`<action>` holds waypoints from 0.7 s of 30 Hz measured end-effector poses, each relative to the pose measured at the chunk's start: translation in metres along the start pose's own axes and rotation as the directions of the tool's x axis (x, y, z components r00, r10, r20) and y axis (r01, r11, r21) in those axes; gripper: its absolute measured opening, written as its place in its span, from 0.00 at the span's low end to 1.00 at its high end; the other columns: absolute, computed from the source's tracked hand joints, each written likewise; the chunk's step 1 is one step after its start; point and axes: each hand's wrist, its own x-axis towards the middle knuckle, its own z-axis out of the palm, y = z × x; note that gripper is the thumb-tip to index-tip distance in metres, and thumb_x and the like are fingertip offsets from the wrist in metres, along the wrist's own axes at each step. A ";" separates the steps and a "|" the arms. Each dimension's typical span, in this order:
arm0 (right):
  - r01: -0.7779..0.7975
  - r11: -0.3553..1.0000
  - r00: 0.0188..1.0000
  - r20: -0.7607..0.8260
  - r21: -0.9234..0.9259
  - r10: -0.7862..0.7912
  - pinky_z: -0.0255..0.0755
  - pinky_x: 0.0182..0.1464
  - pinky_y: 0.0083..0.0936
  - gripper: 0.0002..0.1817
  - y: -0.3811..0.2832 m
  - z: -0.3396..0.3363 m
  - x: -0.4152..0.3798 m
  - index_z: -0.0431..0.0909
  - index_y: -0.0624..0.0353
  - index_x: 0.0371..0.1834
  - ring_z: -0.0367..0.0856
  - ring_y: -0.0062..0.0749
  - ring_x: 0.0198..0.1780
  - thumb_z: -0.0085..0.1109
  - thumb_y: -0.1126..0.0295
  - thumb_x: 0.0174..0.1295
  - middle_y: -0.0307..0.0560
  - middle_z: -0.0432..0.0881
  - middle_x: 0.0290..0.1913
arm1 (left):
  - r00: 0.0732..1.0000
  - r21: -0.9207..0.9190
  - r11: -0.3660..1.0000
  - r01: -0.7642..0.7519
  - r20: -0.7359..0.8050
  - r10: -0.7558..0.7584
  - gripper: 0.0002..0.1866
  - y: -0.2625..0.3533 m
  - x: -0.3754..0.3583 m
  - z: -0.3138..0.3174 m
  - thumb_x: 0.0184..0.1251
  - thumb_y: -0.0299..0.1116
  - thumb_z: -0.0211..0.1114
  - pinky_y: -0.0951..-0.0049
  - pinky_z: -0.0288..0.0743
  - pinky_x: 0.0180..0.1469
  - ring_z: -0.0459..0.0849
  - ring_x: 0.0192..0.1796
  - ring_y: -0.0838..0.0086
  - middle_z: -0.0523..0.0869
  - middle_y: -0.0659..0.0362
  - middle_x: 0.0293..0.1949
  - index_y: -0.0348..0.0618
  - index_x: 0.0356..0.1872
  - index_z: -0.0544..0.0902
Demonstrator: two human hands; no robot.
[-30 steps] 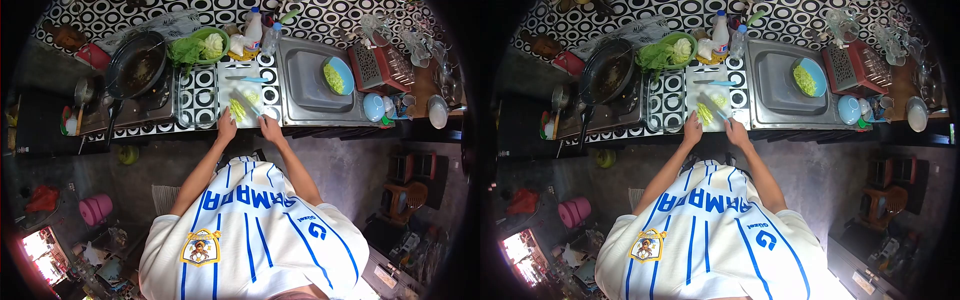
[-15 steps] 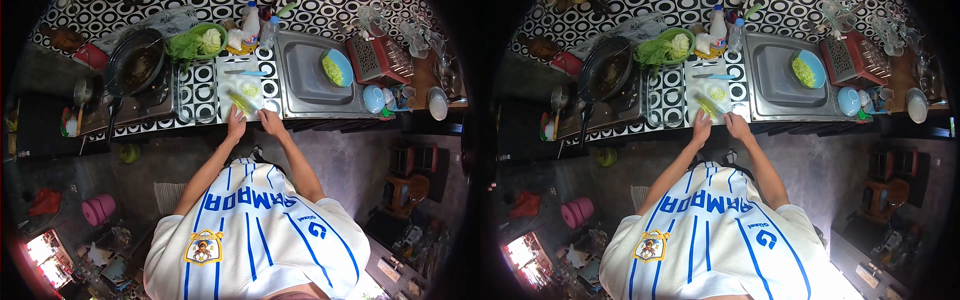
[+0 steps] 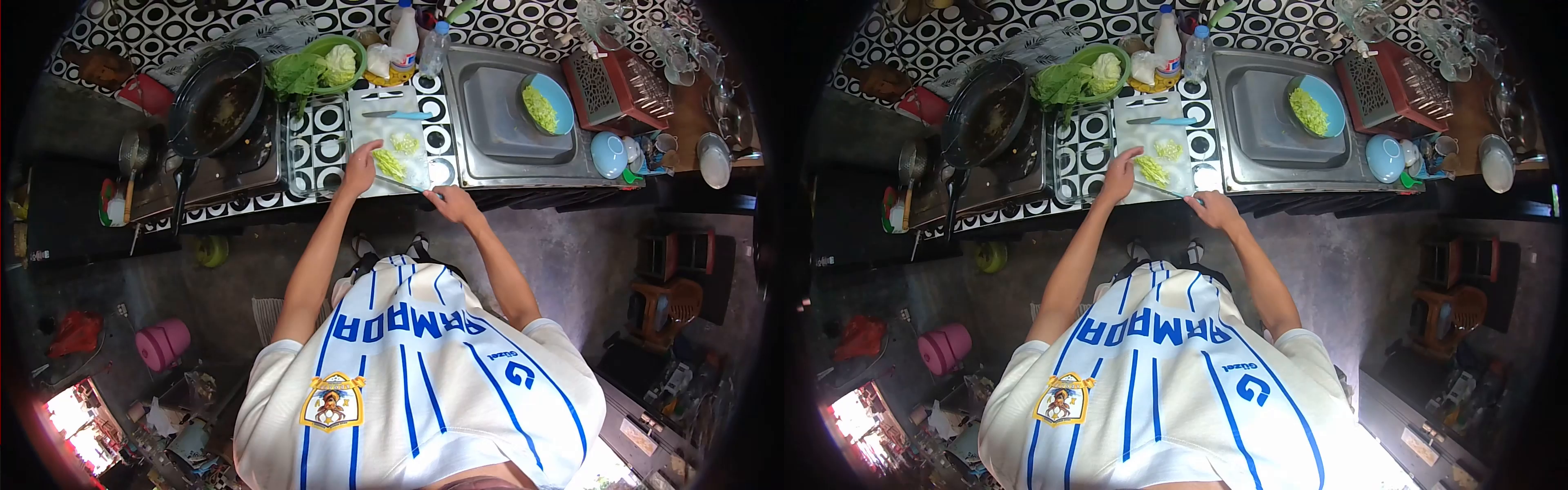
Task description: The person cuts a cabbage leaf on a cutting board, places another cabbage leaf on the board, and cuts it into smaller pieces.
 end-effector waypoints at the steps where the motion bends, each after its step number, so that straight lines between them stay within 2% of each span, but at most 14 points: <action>1: -0.002 0.999 1.000 0.009 -0.034 0.003 0.77 0.48 0.49 0.31 0.002 -0.004 0.004 0.88 0.60 0.43 0.85 0.62 0.42 0.48 0.41 0.74 0.64 0.86 0.35 | 0.995 0.092 0.994 -0.066 0.085 0.058 0.25 0.001 0.005 0.002 0.69 0.15 0.48 0.66 0.72 0.68 0.82 0.64 0.56 0.85 0.46 0.59 0.40 0.64 0.79; 2: -0.015 0.999 1.000 0.008 -0.042 0.015 0.76 0.47 0.49 0.30 0.004 -0.008 0.007 0.87 0.60 0.40 0.85 0.62 0.42 0.48 0.42 0.74 0.64 0.86 0.34 | 0.985 0.175 0.979 -0.107 0.153 0.081 0.27 0.001 0.011 0.004 0.64 0.14 0.49 0.62 0.69 0.71 0.79 0.66 0.51 0.83 0.45 0.60 0.41 0.63 0.81; 5: -0.025 0.998 1.000 -0.002 -0.066 0.025 0.75 0.45 0.49 0.30 0.006 -0.021 0.013 0.86 0.61 0.36 0.84 0.62 0.40 0.48 0.44 0.75 0.63 0.85 0.31 | 0.969 0.289 0.937 -0.197 0.205 0.140 0.29 -0.017 0.022 0.017 0.61 0.14 0.51 0.59 0.68 0.73 0.76 0.68 0.50 0.83 0.45 0.61 0.42 0.63 0.81; 9: 0.024 0.994 0.999 -0.034 -0.110 -0.028 0.75 0.43 0.51 0.30 0.011 -0.030 0.010 0.86 0.60 0.35 0.83 0.63 0.38 0.49 0.43 0.74 0.63 0.84 0.29 | 0.935 0.359 0.913 -0.196 0.348 0.064 0.28 -0.030 0.033 0.016 0.59 0.15 0.53 0.59 0.68 0.73 0.76 0.68 0.50 0.83 0.45 0.61 0.41 0.62 0.81; 12: 0.024 0.992 0.998 -0.058 -0.126 -0.031 0.75 0.42 0.51 0.29 0.009 -0.034 0.000 0.86 0.60 0.35 0.83 0.63 0.37 0.50 0.44 0.74 0.64 0.84 0.28 | 0.936 0.397 0.901 -0.177 0.352 0.029 0.26 -0.040 0.031 0.016 0.61 0.15 0.52 0.61 0.70 0.71 0.79 0.65 0.55 0.84 0.50 0.60 0.41 0.60 0.83; 14: -0.023 0.994 0.996 -0.093 -0.103 0.013 0.74 0.41 0.49 0.27 0.015 -0.036 -0.009 0.86 0.61 0.36 0.83 0.62 0.37 0.51 0.46 0.74 0.64 0.84 0.29 | 0.925 0.406 0.890 -0.207 0.377 0.042 0.26 -0.045 0.029 0.012 0.61 0.17 0.54 0.61 0.70 0.71 0.78 0.66 0.55 0.83 0.49 0.61 0.41 0.61 0.82; 18: -0.130 0.991 0.985 -0.113 0.035 0.133 0.77 0.49 0.47 0.28 0.038 -0.034 -0.014 0.88 0.59 0.47 0.85 0.63 0.44 0.54 0.43 0.72 0.63 0.87 0.38 | 0.915 0.401 0.869 -0.290 0.384 0.128 0.28 -0.033 0.017 0.004 0.57 0.24 0.65 0.60 0.69 0.72 0.75 0.69 0.54 0.80 0.50 0.65 0.42 0.63 0.80; 21: -0.146 0.986 0.975 -0.159 0.076 0.156 0.77 0.49 0.47 0.28 0.037 -0.034 -0.015 0.88 0.60 0.46 0.85 0.63 0.45 0.54 0.43 0.72 0.63 0.87 0.39 | 0.902 0.348 0.862 -0.368 0.358 0.241 0.34 -0.028 0.022 0.004 0.51 0.30 0.73 0.60 0.68 0.73 0.74 0.70 0.54 0.79 0.50 0.65 0.43 0.64 0.79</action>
